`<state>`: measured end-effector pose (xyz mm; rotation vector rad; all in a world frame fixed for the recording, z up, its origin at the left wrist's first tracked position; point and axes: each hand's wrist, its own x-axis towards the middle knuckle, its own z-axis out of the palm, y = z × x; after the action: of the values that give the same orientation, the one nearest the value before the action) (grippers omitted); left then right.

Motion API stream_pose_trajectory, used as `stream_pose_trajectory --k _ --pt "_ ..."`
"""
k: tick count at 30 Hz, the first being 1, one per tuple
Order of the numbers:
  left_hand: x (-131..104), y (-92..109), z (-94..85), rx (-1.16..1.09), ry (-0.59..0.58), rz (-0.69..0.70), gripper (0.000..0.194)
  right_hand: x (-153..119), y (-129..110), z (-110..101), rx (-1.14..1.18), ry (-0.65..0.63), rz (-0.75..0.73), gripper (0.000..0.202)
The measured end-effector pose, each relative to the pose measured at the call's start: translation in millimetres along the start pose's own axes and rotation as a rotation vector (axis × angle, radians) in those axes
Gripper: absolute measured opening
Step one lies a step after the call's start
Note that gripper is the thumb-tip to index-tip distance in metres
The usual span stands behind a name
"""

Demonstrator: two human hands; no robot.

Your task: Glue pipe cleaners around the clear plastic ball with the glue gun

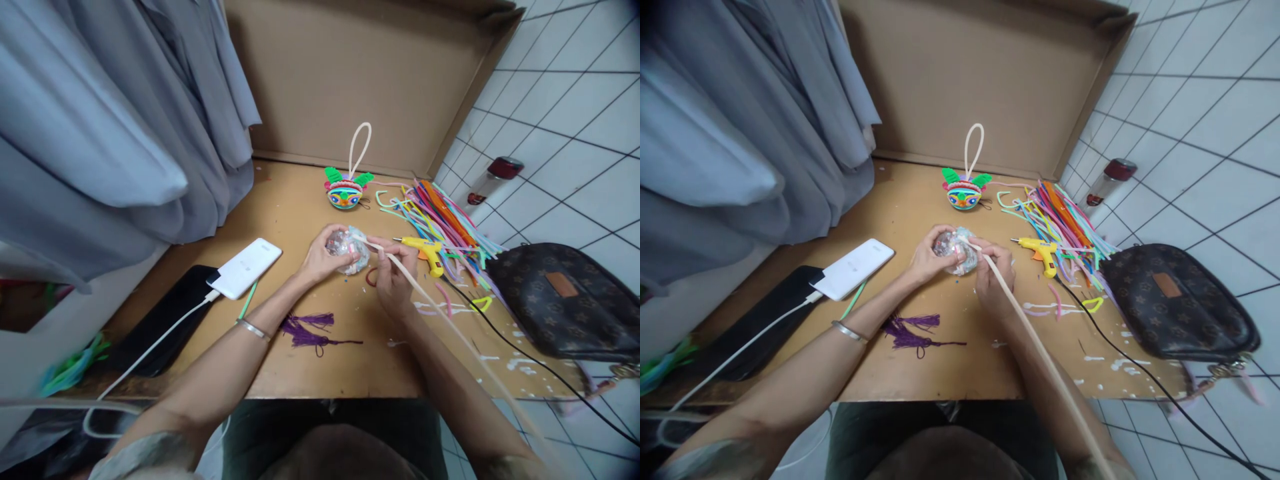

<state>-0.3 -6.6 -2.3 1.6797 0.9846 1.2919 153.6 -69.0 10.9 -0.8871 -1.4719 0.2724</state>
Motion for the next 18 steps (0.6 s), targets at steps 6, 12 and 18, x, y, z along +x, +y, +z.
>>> stream_pose_trajectory --k 6,12,18 --pt "1 -6 0.9 -0.008 -0.001 0.082 0.055 -1 3 -3 -0.124 -0.009 -0.165 0.006" --pt "3 -13 2.5 0.02 0.029 0.192 0.051 1 16 -3 -0.198 -0.035 -0.39 0.017" --pt "3 -13 2.5 0.043 0.028 0.237 0.049 1 18 -5 -0.247 -0.059 -0.444 0.022"
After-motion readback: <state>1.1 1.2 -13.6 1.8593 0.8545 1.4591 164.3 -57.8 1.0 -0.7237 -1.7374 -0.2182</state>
